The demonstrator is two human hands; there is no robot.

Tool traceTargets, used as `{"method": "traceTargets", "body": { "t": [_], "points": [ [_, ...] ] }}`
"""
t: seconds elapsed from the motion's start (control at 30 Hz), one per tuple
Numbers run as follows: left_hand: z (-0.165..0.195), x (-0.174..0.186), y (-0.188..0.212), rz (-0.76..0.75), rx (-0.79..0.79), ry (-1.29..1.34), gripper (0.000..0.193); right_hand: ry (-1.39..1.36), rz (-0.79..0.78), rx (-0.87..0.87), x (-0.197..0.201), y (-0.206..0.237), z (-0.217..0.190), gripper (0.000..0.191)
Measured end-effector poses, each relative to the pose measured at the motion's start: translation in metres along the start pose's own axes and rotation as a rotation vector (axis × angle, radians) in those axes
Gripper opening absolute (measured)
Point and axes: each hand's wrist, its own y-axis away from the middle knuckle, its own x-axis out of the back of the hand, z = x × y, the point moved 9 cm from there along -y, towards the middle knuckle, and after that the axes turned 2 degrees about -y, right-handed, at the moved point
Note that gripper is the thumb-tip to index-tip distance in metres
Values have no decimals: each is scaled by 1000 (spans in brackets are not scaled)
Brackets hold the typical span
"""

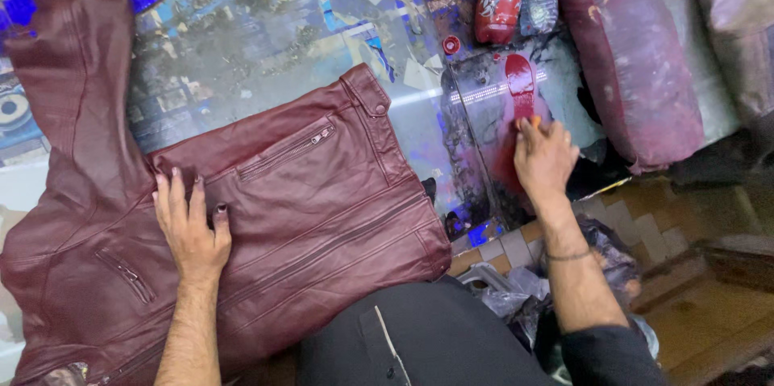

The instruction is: The person lays a maroon leather jacket flat on a glass work table and rubs a dye-soaked sponge over its surface, working section by section across the chest, pockets, sleeves and zipper areas, repositioning the jacket to reach new areas while applying color evenly.

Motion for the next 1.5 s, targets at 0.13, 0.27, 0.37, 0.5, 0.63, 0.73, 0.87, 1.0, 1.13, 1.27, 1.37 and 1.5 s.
{"method": "traceTargets", "body": {
  "t": [0.13,0.27,0.37,0.5,0.63,0.73,0.87,1.0,1.13,1.27,1.37,1.5],
  "points": [
    [-5,0,-1,19,7,8,55,19,-125,-62,9,9,22,30],
    [-6,-4,6,-4,15,3,55,-121,329,134,40,4,9,30],
    [-5,-2,6,6,4,-9,56,117,13,106,7,10,9,30],
    [-6,-1,2,32,11,0,55,83,-131,-52,5,25,39,27],
    [-5,-3,1,42,-27,5,52,-115,134,200,22,28,21,24],
    [-4,-1,-1,59,-56,18,49,-263,84,215,11,34,12,16],
    [-5,1,-4,68,-49,44,45,-104,-7,117,10,50,1,22],
    [-4,1,-1,74,-52,50,42,-1353,14,-144,8,79,-30,30],
    [-9,-1,1,76,-42,15,42,-2057,-38,-267,-21,144,-122,40],
    [-10,-1,4,50,-30,0,45,-2228,-18,-213,-36,180,-192,54],
    [-10,7,19,16,-4,5,50,-2221,61,-164,-40,191,-206,57],
    [-10,23,37,18,1,46,53,-2156,133,-214,-54,197,-200,60]
  ]
}}
